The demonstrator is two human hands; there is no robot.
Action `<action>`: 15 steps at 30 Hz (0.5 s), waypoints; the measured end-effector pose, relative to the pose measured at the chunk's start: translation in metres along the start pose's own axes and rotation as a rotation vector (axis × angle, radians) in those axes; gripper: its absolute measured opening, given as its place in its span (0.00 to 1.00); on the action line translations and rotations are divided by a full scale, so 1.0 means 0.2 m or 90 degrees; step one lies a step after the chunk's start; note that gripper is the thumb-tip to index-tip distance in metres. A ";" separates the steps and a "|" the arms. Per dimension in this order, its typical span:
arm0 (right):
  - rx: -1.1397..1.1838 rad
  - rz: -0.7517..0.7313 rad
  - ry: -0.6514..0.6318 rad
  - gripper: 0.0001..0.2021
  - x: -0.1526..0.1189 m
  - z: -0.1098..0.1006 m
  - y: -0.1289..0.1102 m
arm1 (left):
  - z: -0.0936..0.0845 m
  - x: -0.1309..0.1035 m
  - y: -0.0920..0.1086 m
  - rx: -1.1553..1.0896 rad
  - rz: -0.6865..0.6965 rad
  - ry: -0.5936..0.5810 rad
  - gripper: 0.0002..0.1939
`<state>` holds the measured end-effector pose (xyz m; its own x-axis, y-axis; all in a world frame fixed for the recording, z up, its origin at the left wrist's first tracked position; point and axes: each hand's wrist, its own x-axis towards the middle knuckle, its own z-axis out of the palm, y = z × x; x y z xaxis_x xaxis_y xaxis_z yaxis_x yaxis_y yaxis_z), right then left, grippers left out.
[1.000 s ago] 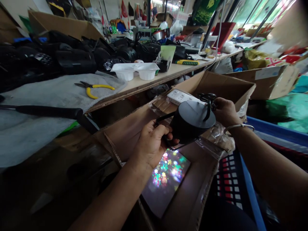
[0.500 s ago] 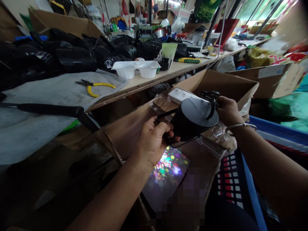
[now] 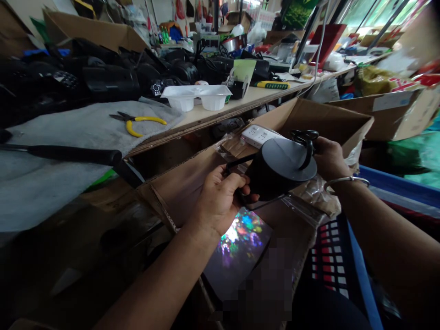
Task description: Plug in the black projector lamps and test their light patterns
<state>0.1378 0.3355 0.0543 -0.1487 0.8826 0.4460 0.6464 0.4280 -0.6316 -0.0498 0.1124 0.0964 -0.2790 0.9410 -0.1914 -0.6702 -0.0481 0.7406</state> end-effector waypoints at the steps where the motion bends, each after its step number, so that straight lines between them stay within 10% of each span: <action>1: -0.002 0.003 0.001 0.08 0.00 0.00 -0.01 | 0.00 0.00 0.00 -0.001 0.001 0.002 0.09; 15: -0.013 0.001 -0.011 0.09 -0.01 0.00 -0.01 | -0.01 -0.01 0.00 0.010 -0.001 -0.001 0.09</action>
<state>0.1369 0.3323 0.0559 -0.1607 0.8865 0.4339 0.6617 0.4229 -0.6191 -0.0503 0.1103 0.0959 -0.2763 0.9418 -0.1916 -0.6594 -0.0408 0.7507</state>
